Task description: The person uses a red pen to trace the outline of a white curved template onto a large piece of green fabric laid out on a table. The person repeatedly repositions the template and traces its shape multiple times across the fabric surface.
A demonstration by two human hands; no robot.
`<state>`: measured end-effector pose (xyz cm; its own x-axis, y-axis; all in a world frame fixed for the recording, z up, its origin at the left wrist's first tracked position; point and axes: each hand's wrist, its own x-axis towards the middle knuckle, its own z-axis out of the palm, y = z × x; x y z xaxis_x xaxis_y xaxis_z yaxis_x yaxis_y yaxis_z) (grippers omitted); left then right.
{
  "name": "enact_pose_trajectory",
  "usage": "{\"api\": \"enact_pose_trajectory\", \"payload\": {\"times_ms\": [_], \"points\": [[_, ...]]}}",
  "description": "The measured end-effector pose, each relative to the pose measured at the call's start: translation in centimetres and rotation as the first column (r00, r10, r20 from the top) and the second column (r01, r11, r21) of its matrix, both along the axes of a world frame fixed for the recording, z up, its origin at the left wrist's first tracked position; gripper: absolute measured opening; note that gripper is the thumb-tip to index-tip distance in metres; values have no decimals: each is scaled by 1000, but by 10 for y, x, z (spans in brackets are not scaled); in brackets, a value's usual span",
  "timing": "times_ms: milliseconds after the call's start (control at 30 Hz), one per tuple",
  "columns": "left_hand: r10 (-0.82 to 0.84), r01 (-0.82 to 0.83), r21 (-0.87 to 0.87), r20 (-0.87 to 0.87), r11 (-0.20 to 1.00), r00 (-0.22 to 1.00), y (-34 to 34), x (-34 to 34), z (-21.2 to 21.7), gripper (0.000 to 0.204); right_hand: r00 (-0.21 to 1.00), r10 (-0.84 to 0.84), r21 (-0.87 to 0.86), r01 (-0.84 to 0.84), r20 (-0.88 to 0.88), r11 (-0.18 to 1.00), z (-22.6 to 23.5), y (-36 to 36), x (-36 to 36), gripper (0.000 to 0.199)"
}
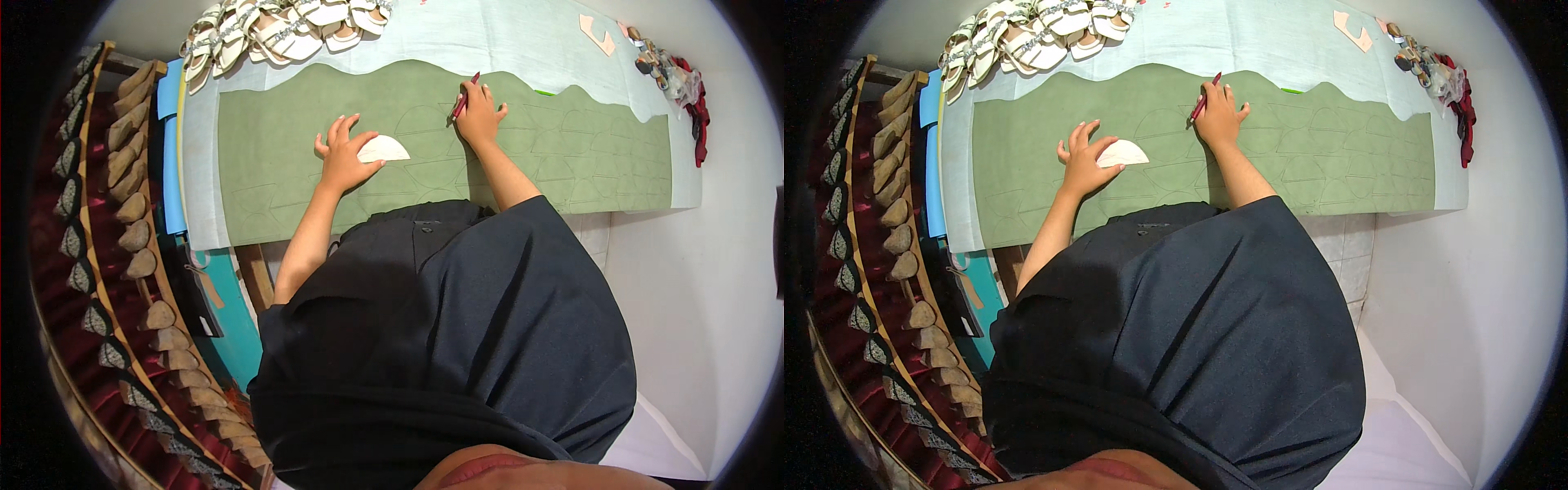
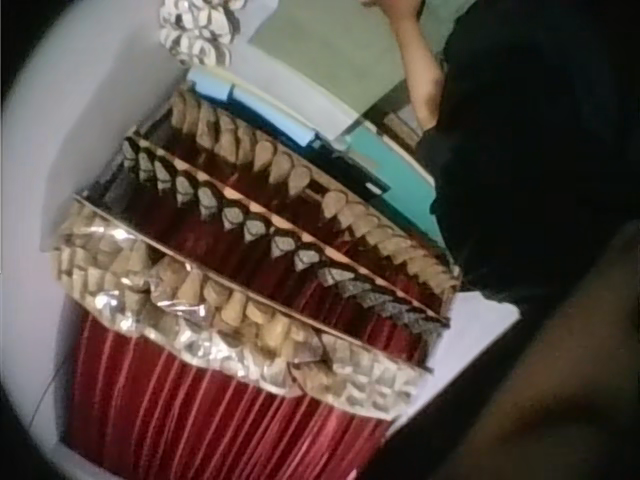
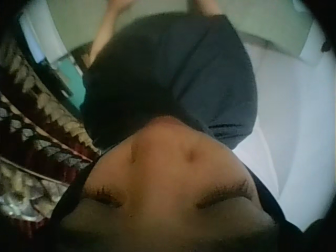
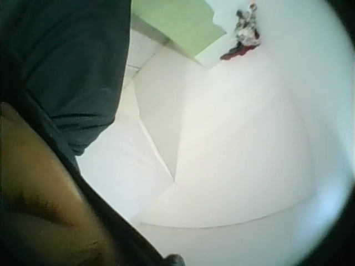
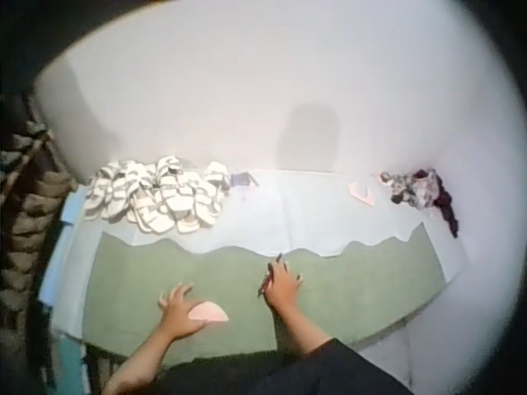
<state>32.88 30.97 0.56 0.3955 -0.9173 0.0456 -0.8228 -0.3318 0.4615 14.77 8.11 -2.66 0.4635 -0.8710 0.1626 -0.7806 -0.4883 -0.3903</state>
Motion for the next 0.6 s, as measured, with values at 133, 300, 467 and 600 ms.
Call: {"api": "enact_pose_trajectory", "payload": {"times_ms": [133, 300, 467, 600], "points": [[34, -36, -42, -34, 998, 999, 3, 3, 2, 53, 1000, -2, 4, 2, -4, 1000, 0, -1, 0, 30], [96, -96, -74, -6, 993, 995, 21, 29, -8, 49, 985, 120, 26, -124, 124, 992, 8, 16, 11, 35], [39, -38, 25, -20, 999, 999, 31, 27, 0, 50, 871, 434, 93, -463, 229, 881, 13, 43, 17, 40], [52, -51, 29, -30, 998, 998, 28, 18, 1, 47, 848, 490, 118, -517, 200, 848, 11, 51, 10, 51]]}}
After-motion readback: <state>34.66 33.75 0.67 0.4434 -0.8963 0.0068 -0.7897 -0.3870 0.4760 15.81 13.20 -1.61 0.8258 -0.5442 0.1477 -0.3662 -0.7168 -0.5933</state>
